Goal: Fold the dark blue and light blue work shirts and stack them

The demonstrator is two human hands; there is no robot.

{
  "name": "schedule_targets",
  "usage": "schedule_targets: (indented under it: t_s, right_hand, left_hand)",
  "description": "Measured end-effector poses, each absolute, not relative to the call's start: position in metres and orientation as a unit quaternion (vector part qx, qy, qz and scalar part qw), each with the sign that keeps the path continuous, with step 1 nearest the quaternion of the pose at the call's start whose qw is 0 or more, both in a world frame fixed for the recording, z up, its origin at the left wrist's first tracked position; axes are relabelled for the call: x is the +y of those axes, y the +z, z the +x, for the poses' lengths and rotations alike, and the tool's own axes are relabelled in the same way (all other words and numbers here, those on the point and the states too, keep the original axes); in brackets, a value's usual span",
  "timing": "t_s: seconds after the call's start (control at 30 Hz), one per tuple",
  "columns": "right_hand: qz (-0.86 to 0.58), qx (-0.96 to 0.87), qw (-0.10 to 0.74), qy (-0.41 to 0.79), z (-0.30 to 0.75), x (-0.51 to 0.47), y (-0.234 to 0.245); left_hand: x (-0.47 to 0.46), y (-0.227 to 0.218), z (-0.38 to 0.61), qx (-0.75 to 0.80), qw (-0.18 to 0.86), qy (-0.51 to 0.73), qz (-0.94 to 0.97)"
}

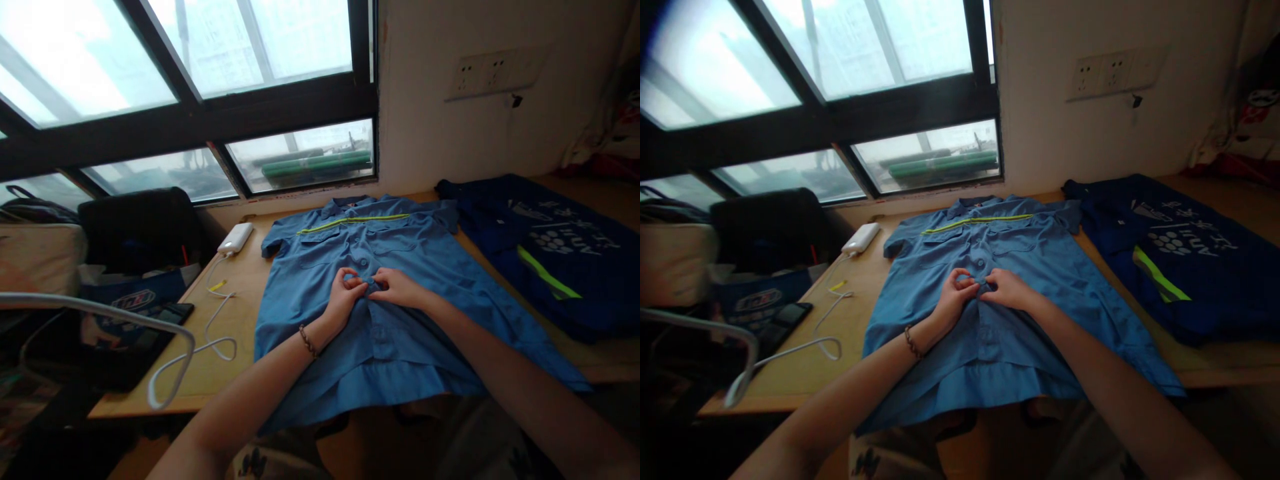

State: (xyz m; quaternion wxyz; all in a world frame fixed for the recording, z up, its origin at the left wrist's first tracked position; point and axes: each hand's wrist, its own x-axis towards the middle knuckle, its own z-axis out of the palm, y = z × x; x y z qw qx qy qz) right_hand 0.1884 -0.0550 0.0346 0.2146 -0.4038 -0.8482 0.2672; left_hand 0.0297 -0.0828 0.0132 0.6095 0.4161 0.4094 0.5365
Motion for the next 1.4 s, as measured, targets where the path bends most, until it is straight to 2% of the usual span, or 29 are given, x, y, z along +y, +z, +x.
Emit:
schedule_targets:
  t_s: [0.3,0.5,0.7,0.9,1.07,1.17,1.4]
  right_hand:
    - [-0.397,-0.861,0.188,0.257,0.190,-0.052,0.027]
    - [-0.527,-0.813,0.220,0.116,0.182,-0.095,0.054]
    - [-0.494,-0.849,0.175,0.063,0.167,-0.146,0.041]
    - [-0.451,-0.866,0.178,0.122,0.178,-0.123,0.030]
    - [-0.469,-0.852,0.196,0.123,0.185,-0.119,0.032]
    - [-0.480,-0.834,0.214,0.171,0.188,-0.116,0.031]
    - [-0.481,-0.811,0.226,0.247,0.193,-0.106,0.032]
  left_hand:
    - [-0.079,0.010,0.028,0.460,0.508,0.467,0.559]
    - [-0.065,0.002,0.028,0.460,0.466,0.461,0.599]
    - [-0.032,0.010,0.023,0.449,0.446,0.450,0.630]
    - [-0.014,0.021,0.024,0.411,0.456,0.401,0.680]
    - [-0.020,0.022,0.026,0.417,0.448,0.402,0.682]
    - [-0.029,0.022,0.022,0.398,0.447,0.381,0.704]
    - [-0.044,0.015,0.009,0.351,0.342,0.353,0.797]
